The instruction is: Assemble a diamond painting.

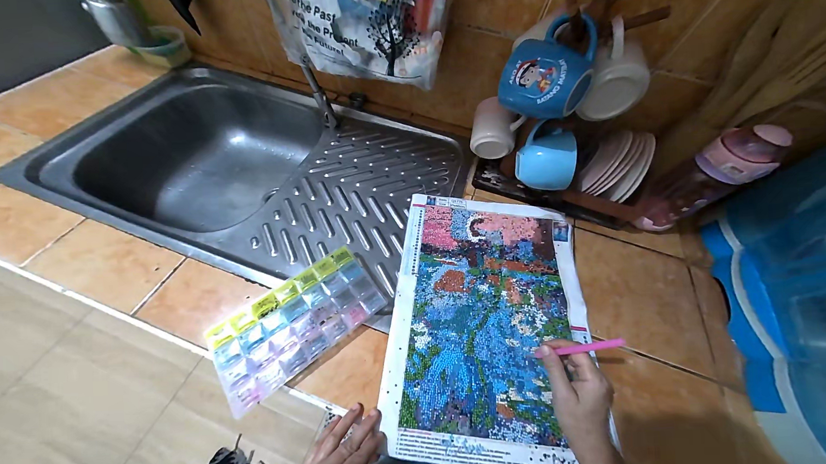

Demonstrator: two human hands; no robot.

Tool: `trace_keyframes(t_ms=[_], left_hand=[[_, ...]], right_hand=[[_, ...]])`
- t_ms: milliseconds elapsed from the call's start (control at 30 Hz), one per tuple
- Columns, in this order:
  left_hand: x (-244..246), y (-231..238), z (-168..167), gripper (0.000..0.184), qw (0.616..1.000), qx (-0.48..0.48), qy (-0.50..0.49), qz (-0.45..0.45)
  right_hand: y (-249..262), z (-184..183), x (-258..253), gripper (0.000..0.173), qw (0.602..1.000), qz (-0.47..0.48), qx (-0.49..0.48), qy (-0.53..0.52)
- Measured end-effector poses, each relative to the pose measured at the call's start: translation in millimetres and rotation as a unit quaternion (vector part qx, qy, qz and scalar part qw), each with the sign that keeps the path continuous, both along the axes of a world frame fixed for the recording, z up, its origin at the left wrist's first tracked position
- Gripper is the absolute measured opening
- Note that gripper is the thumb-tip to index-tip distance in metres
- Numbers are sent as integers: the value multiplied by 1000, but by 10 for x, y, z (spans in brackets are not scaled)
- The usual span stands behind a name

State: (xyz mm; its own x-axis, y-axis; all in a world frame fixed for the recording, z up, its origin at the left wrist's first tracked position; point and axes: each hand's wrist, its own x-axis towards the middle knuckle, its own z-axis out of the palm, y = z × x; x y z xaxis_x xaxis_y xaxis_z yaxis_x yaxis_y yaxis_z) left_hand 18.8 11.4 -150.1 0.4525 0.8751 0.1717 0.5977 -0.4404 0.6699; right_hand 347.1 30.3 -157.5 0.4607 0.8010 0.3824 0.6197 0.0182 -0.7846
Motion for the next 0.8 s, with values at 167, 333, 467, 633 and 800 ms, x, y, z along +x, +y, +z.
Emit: trace_keyframes(t_ms=[167, 333, 467, 633, 800], left_hand=[[8, 1, -6, 24, 1000, 3, 0, 7], [21, -4, -15, 25, 1000, 21, 2, 12], [31, -12, -44, 25, 999, 37, 4, 19], [30, -23, -90, 26, 998, 53, 3, 23], [38, -30, -106, 26, 998, 58, -3, 31]], right_hand=[[28, 82, -43, 20, 997, 15, 16, 73], [153, 148, -286, 21, 993, 65, 14, 98], [291, 140, -519, 22, 989, 112, 15, 98], [446, 104, -718, 23, 986, 156, 1, 57], [554, 68, -827, 23, 985, 169, -23, 17]])
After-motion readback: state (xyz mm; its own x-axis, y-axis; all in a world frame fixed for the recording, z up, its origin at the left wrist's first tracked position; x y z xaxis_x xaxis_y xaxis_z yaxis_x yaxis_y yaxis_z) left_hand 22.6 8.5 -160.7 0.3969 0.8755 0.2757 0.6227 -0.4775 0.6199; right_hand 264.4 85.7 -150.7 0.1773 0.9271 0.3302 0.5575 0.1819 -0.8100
